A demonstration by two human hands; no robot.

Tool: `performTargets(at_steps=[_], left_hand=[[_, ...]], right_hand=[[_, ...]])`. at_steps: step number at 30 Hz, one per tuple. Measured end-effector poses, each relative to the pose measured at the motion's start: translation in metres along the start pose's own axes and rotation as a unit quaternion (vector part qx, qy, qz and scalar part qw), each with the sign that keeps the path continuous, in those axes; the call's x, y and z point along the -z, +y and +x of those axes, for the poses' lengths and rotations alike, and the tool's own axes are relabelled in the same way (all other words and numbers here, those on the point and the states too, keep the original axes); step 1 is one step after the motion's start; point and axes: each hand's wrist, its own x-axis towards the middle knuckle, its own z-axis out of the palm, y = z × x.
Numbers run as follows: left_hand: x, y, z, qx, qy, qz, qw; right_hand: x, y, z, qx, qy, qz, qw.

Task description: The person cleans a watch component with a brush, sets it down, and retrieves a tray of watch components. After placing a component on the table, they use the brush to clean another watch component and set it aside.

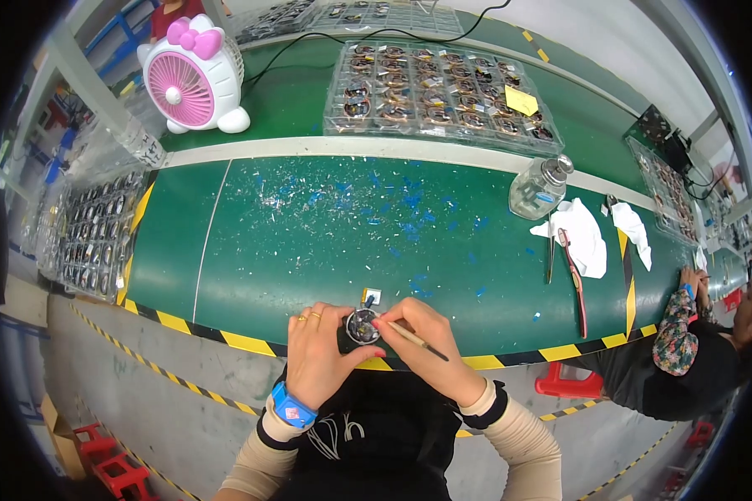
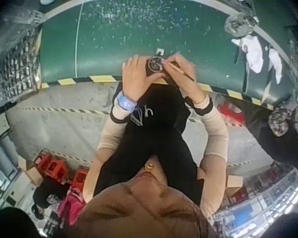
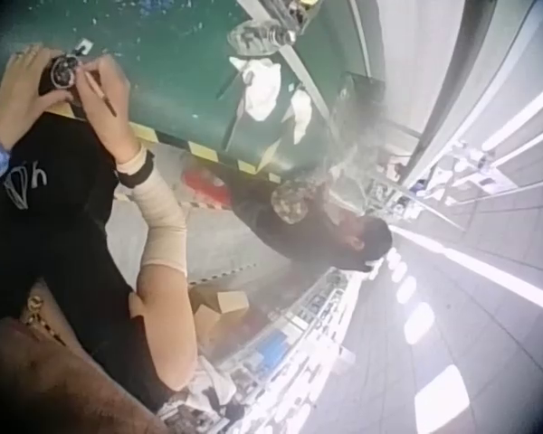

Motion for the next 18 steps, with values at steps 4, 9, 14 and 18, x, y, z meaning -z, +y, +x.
performTargets(at_steps=[4, 9, 14, 18], left_hand=[[-0.002, -0.006, 0.002, -0.02, -0.005, 0.02, 1.0], [0.008, -0.005, 0.014, -0.017, -0.066, -0.019, 0.997], [0.012, -0.022, 0.027, -0.142, -0.123, -0.072, 0.98], [0.015, -0.022, 0.034, -0.133, -0.176, -0.05, 0.974]], right_hand=[[-0.001, -0.01, -0.005, -0.014, 0.0, -0.01, 1.0], [-0.001, 0.002, -0.006, 0.032, 0.024, -0.046, 0.998], [0.001, -0.002, -0.003, 0.043, 0.021, -0.058, 0.997], [0.004, -0.004, -0.002, 0.045, 0.03, -0.046, 0.997]])
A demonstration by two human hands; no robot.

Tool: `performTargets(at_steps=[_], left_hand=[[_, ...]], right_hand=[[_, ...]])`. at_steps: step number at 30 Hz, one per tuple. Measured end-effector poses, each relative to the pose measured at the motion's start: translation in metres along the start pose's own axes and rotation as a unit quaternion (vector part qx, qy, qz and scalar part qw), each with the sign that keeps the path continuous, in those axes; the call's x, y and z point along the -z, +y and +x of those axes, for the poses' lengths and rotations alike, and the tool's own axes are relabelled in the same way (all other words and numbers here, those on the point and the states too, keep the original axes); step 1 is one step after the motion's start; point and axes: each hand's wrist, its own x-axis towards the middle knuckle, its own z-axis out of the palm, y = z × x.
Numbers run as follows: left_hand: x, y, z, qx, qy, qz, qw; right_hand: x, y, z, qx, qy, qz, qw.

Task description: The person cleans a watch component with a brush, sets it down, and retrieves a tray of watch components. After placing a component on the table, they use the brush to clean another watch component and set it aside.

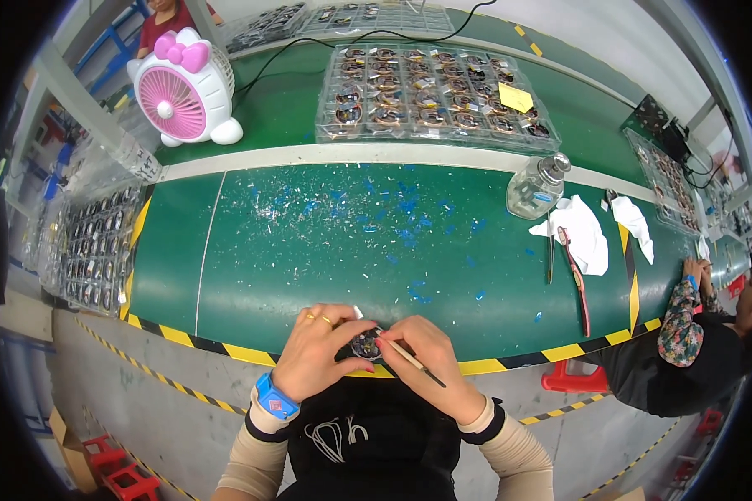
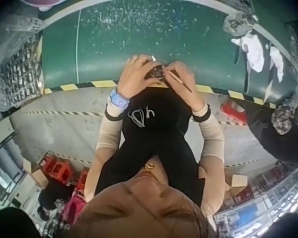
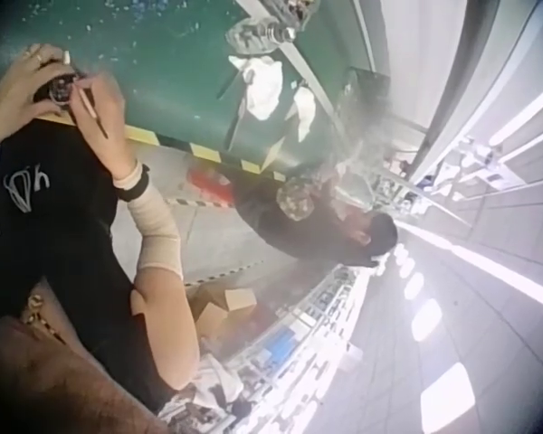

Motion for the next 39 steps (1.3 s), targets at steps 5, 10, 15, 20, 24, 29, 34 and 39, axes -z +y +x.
performTargets(at_steps=[5, 10, 15, 20, 24, 29, 34, 39], left_hand=[[-0.004, 0.001, -0.001, -0.021, 0.089, -0.003, 0.996], [-0.01, 0.016, 0.004, -0.006, 0.099, -0.009, 0.995], [-0.015, 0.013, 0.004, 0.02, 0.069, -0.013, 0.997], [-0.017, 0.003, 0.009, 0.034, 0.056, -0.063, 0.996], [-0.014, 0.007, 0.015, 0.06, 0.037, -0.057, 0.996], [-0.017, 0.002, 0.02, 0.017, 0.074, -0.01, 0.997], [-0.017, -0.004, 0.015, 0.019, 0.054, -0.019, 0.998], [-0.018, -0.008, 0.013, 0.014, 0.058, -0.02, 0.998]], right_hand=[[0.007, 0.002, 0.001, 0.031, 0.002, -0.003, 1.0], [0.009, -0.001, 0.003, 0.011, -0.005, 0.012, 1.0], [0.004, 0.003, 0.005, -0.03, 0.01, 0.059, 0.998], [0.005, 0.007, 0.013, -0.002, -0.015, 0.018, 1.0], [0.005, 0.012, 0.014, -0.017, 0.035, 0.025, 0.999], [0.006, 0.013, 0.016, 0.011, -0.001, 0.019, 1.0], [-0.001, 0.016, 0.015, 0.015, 0.016, 0.021, 1.0], [-0.006, 0.016, 0.017, 0.025, 0.032, 0.007, 0.999]])
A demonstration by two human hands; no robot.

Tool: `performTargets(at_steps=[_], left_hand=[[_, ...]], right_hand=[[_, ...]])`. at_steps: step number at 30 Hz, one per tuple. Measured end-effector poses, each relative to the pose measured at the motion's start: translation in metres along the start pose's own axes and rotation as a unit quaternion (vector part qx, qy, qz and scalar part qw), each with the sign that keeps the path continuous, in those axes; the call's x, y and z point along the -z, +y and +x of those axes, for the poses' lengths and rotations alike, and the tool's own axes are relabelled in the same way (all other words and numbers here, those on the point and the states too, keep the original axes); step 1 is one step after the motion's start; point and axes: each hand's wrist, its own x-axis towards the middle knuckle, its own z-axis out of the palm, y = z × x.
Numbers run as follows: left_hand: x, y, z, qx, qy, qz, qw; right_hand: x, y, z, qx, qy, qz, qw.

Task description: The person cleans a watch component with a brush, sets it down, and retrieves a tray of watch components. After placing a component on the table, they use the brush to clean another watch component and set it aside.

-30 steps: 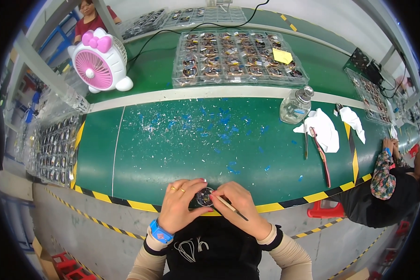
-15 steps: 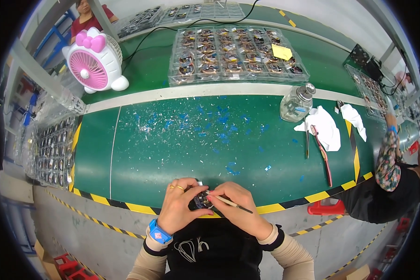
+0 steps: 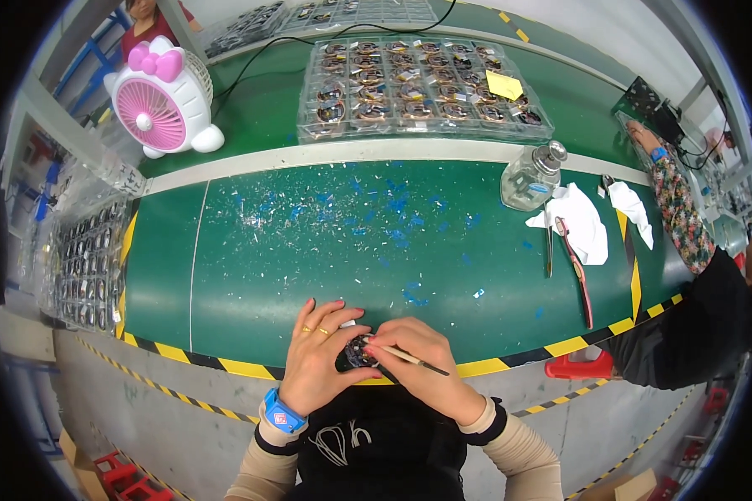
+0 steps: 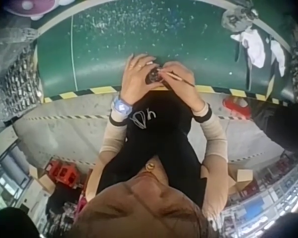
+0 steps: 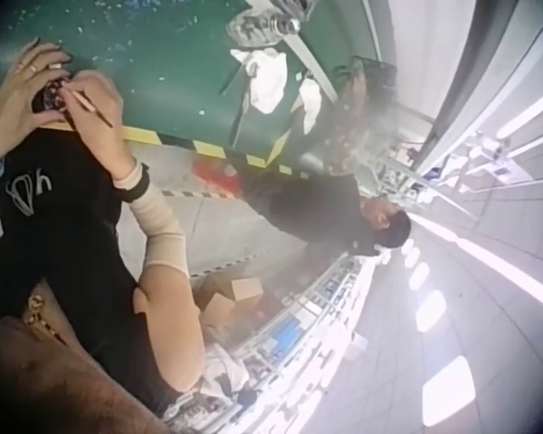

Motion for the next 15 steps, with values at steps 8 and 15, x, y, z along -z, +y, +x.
performTargets(at_steps=[8, 15], left_hand=[[-0.0043, -0.0043, -0.0017, 0.001, 0.002, -0.004, 1.0], [-0.0061, -0.0062, -0.0003, 0.001, 0.003, 0.002, 1.0]], right_hand=[[0.0005, 0.0057, -0.0052, -0.004, -0.043, 0.012, 0.999], [-0.0029, 0.0048, -0.0018, -0.021, -0.009, -0.005, 1.0]])
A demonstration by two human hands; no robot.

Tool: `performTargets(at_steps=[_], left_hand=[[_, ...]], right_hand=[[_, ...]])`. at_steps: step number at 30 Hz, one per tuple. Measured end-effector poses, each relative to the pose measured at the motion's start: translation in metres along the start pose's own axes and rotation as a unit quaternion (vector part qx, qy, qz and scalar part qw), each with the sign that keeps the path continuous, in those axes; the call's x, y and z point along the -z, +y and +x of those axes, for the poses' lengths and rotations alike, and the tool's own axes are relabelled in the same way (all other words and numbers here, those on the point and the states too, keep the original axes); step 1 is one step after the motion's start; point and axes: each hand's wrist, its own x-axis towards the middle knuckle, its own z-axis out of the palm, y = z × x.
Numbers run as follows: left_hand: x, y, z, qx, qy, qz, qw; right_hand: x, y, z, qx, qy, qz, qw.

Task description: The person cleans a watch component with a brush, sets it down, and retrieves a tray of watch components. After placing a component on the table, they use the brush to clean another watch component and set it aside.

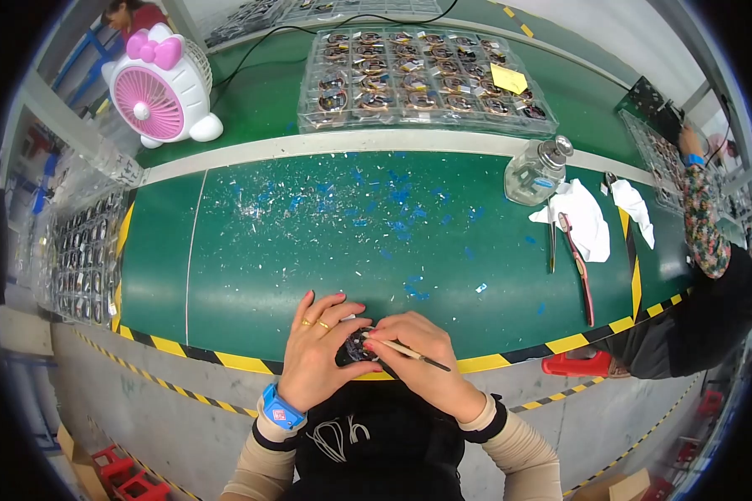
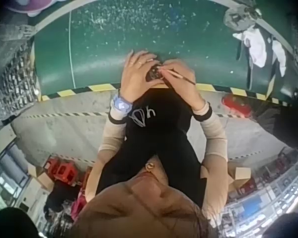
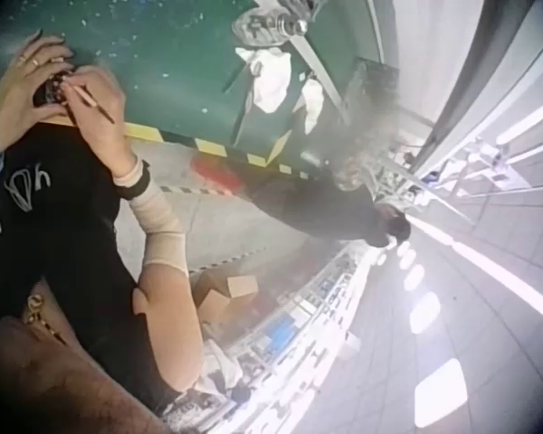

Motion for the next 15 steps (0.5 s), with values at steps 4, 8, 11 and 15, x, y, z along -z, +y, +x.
performTargets(at_steps=[4, 8, 11, 15], left_hand=[[-0.001, 0.003, -0.001, 0.001, 0.004, 0.009, 1.0], [-0.006, 0.011, -0.003, 0.014, 0.032, 0.004, 0.999], [-0.015, 0.018, -0.003, 0.041, 0.08, 0.012, 0.996], [-0.019, 0.022, -0.005, 0.053, 0.104, 0.018, 0.993]], right_hand=[[0.0, 0.001, -0.004, -0.017, 0.016, 0.024, 0.999], [-0.001, -0.002, -0.004, -0.003, 0.029, 0.008, 1.0], [-0.004, -0.002, -0.009, -0.004, 0.051, -0.007, 0.999], [-0.006, -0.001, -0.014, -0.017, 0.079, -0.008, 0.997]])
